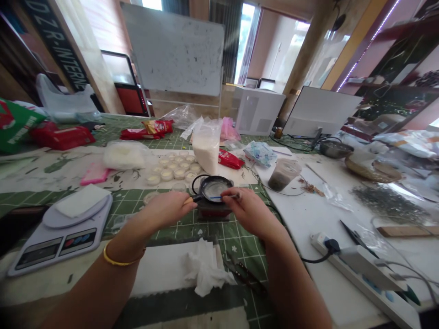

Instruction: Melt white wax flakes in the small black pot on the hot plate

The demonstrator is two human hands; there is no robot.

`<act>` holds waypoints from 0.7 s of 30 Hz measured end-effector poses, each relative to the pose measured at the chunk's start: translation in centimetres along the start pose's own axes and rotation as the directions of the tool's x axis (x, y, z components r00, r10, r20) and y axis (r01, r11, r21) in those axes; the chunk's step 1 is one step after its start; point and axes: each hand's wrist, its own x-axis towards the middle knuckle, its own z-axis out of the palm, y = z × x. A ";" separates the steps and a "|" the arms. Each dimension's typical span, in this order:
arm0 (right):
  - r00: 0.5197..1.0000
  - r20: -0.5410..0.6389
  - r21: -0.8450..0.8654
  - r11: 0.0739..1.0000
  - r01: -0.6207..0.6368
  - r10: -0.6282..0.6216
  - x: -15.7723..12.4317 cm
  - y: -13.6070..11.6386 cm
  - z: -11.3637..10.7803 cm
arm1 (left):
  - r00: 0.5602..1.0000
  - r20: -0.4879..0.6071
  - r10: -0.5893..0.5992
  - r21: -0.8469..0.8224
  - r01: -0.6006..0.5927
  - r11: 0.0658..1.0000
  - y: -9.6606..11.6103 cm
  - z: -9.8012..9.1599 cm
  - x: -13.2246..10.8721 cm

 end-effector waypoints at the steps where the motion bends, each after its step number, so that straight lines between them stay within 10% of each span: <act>1: 1.000 -0.001 -0.004 1.000 0.000 0.000 0.1 0.0 0.1 | 1.000 0.002 -0.001 -0.001 0.001 1.000 0.0 0.0 0.0; 21: 0.999 -0.033 0.004 1.000 0.004 -0.004 0.2 0.2 0.1 | 1.000 -0.004 -0.007 0.004 0.007 1.000 0.0 0.0 0.0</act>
